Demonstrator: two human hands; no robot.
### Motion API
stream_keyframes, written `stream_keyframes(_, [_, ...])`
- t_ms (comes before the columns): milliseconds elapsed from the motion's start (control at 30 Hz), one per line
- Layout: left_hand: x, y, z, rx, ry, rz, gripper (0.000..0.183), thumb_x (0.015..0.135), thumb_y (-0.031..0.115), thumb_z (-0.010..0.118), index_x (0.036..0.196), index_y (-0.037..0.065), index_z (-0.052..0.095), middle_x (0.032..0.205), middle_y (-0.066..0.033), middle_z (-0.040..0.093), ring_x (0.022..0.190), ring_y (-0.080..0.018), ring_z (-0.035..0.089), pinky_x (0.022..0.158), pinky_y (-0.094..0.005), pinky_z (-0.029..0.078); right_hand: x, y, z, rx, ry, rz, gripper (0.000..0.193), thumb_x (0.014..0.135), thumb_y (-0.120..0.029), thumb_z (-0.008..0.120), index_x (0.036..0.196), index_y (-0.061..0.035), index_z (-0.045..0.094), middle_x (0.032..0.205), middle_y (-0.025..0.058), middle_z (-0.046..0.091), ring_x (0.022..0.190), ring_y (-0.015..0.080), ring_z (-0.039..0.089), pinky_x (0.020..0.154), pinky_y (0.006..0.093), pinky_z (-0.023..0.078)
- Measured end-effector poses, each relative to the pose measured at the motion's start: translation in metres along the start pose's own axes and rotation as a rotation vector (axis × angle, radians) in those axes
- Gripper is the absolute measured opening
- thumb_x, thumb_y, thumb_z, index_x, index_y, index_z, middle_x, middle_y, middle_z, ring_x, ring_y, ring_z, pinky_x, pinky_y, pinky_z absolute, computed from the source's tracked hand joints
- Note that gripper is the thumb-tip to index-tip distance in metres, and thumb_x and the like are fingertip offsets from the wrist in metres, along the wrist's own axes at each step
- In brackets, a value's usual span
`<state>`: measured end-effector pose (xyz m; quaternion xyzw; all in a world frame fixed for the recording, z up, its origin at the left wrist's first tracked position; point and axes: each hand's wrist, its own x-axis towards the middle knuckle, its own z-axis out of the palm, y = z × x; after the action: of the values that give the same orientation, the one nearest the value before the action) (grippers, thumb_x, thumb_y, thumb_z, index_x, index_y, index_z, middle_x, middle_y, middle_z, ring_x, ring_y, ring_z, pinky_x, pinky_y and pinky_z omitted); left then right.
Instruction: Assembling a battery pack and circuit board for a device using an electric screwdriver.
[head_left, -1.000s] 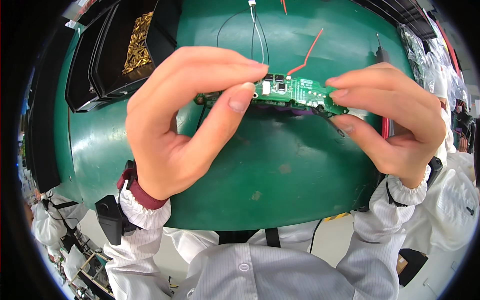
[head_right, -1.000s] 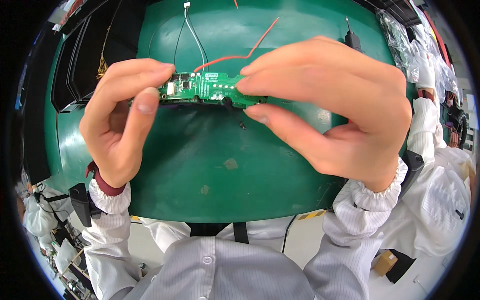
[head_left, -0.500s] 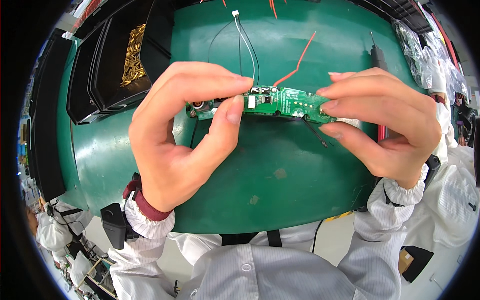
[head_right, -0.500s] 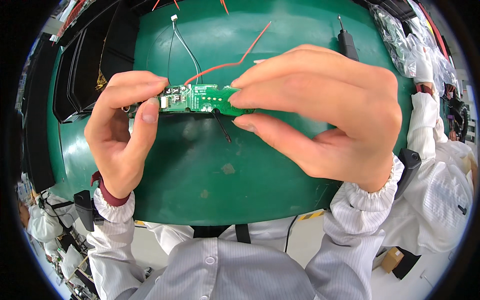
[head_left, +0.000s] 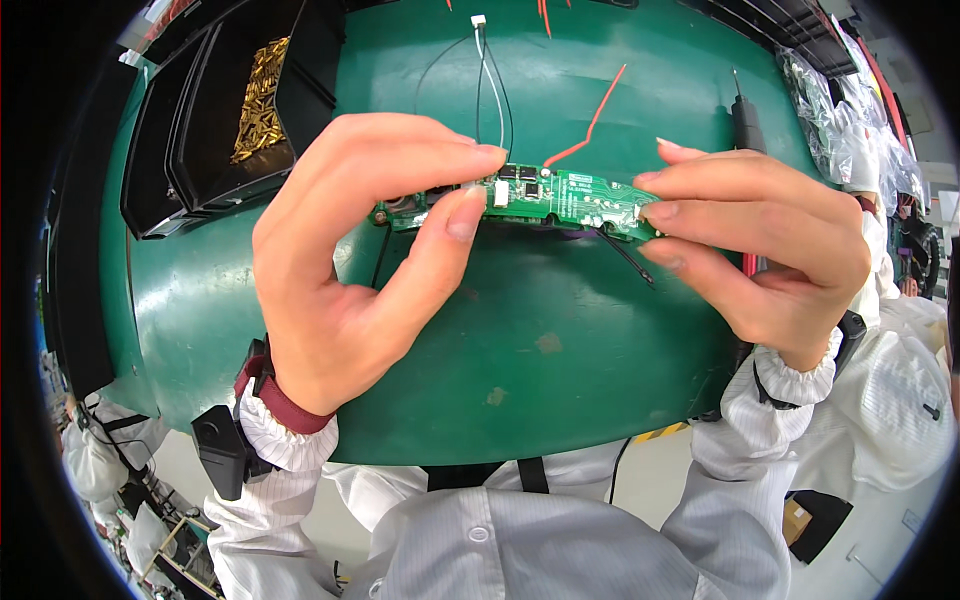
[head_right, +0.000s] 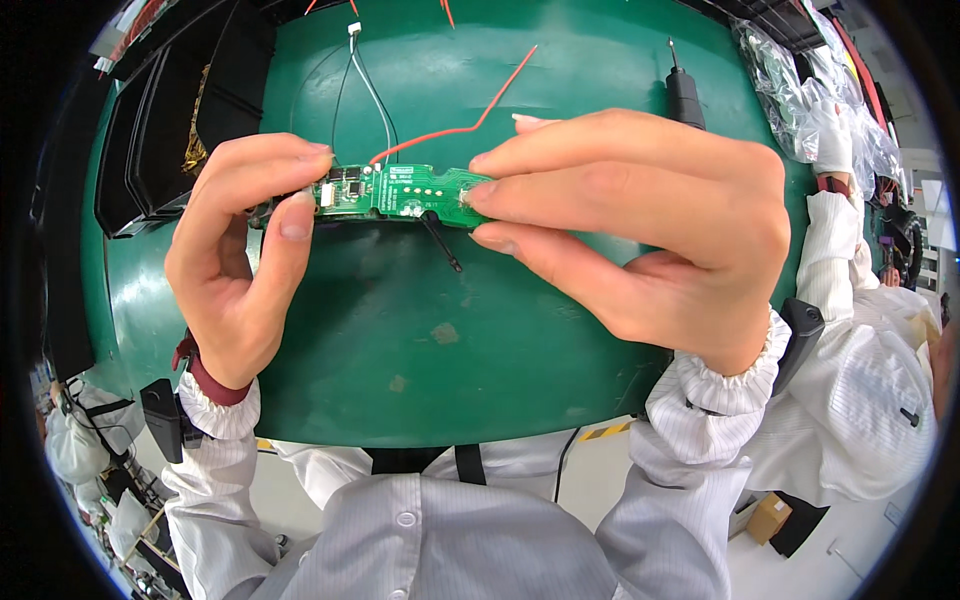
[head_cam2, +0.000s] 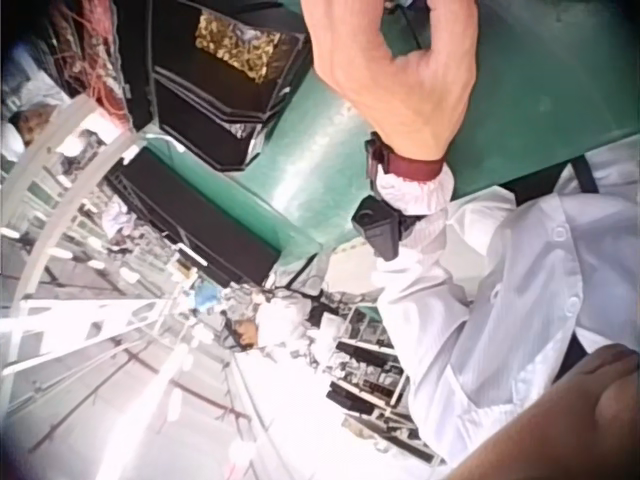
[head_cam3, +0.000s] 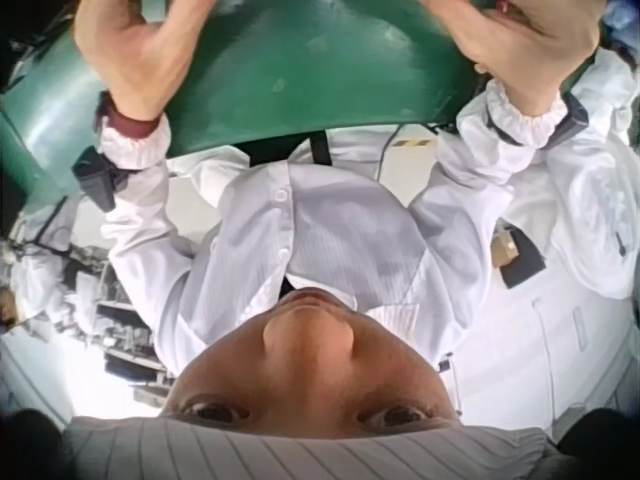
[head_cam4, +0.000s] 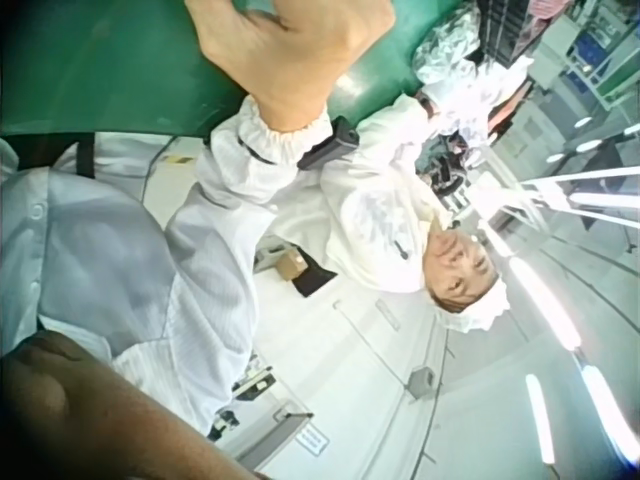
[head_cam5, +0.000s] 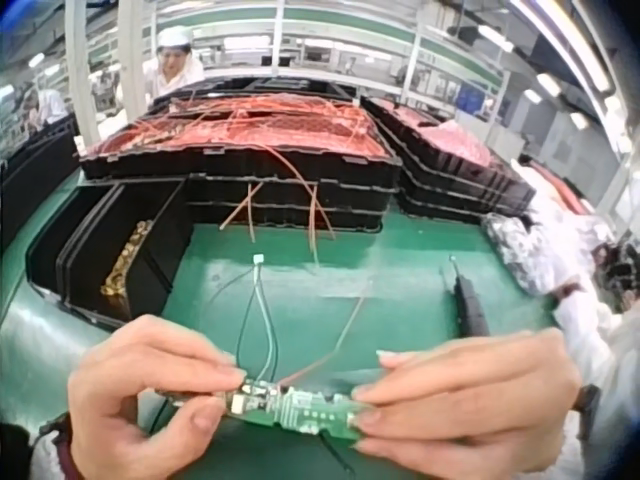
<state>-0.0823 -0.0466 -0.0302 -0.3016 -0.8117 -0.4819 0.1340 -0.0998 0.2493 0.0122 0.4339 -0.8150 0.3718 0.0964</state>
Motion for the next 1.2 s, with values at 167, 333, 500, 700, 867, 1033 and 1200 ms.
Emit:
stream_keyframes(167, [0.003, -0.002, -0.008, 0.033, -0.016, 0.034, 0.020, 0.101, 0.002, 0.065, 0.120, -0.004, 0.070, 0.122, -0.0200, 0.071, 0.115, -0.0267, 0.067, 0.099, -0.0351, 0.052, 0.004, -0.001, -0.002, 0.014, 0.013, 0.017, 0.030, 0.070, 0.016, 0.085, 0.098, 0.0055, 0.078, 0.102, 0.0258, 0.078, 0.091, 0.0320, 0.079, 0.100, 0.0551, 0.062])
stream_keyframes(333, [0.002, -0.003, -0.008, 0.047, -0.034, 0.020, 0.022, 0.104, 0.005, 0.065, 0.123, -0.004, 0.071, 0.123, -0.0196, 0.072, 0.111, -0.0234, 0.067, 0.091, -0.0314, 0.052, 0.004, 0.002, -0.002, 0.029, -0.002, -0.002, 0.030, 0.071, 0.018, 0.082, 0.098, 0.0064, 0.078, 0.103, 0.0267, 0.077, 0.090, 0.0321, 0.079, 0.100, 0.0555, 0.062])
stream_keyframes(500, [0.001, -0.005, -0.010, 0.013, -0.060, 0.007, 0.025, 0.104, 0.010, 0.068, 0.125, -0.003, 0.070, 0.126, -0.0195, 0.071, 0.112, -0.0229, 0.066, 0.090, -0.0308, 0.052, 0.003, 0.002, -0.006, 0.036, -0.035, 0.013, 0.031, 0.071, 0.020, 0.081, 0.099, 0.0074, 0.078, 0.103, 0.0275, 0.077, 0.090, 0.0321, 0.079, 0.102, 0.0561, 0.061])
stream_keyframes(700, [0.004, -0.017, -0.015, -0.004, -0.149, 0.113, 0.056, 0.087, 0.018, 0.088, 0.133, -0.005, 0.065, 0.132, -0.0208, 0.070, 0.126, -0.0295, 0.063, 0.108, -0.0390, 0.049, 0.002, 0.011, -0.005, 0.115, -0.024, -0.018, 0.031, 0.072, 0.021, 0.079, 0.101, 0.0089, 0.077, 0.107, 0.0279, 0.076, 0.096, 0.0338, 0.078, 0.103, 0.0550, 0.061])
stream_keyframes(867, [0.003, -0.015, -0.006, -0.022, -0.072, -0.008, 0.056, 0.090, 0.010, 0.086, 0.137, -0.005, 0.062, 0.137, -0.0177, 0.067, 0.124, -0.0251, 0.064, 0.106, -0.0369, 0.051, 0.002, 0.017, 0.001, 0.207, 0.036, 0.031, 0.025, 0.083, 0.019, 0.074, 0.106, 0.0090, 0.077, 0.109, 0.0266, 0.076, 0.101, 0.0317, 0.077, 0.093, 0.0399, 0.063])
stream_keyframes(1033, [0.003, -0.003, -0.008, -0.027, -0.016, -0.249, 0.055, 0.095, 0.014, 0.083, 0.141, -0.006, 0.059, 0.137, -0.0142, 0.066, 0.118, -0.0189, 0.065, 0.102, -0.0308, 0.052, 0.002, 0.016, 0.008, 0.407, 0.069, 0.231, 0.023, 0.090, 0.017, 0.069, 0.110, 0.0092, 0.075, 0.117, 0.0264, 0.074, 0.106, 0.0279, 0.075, 0.091, 0.0345, 0.061])
stream_keyframes(1200, [0.002, 0.001, -0.011, -0.042, -0.031, -0.309, 0.055, 0.096, 0.014, 0.082, 0.142, -0.005, 0.058, 0.135, -0.0129, 0.065, 0.113, -0.0147, 0.065, 0.095, -0.0266, 0.053, 0.000, 0.019, 0.007, 0.416, 0.045, 0.253, 0.024, 0.092, 0.017, 0.067, 0.113, 0.0092, 0.074, 0.122, 0.0269, 0.073, 0.110, 0.0259, 0.073, 0.093, 0.0333, 0.060])
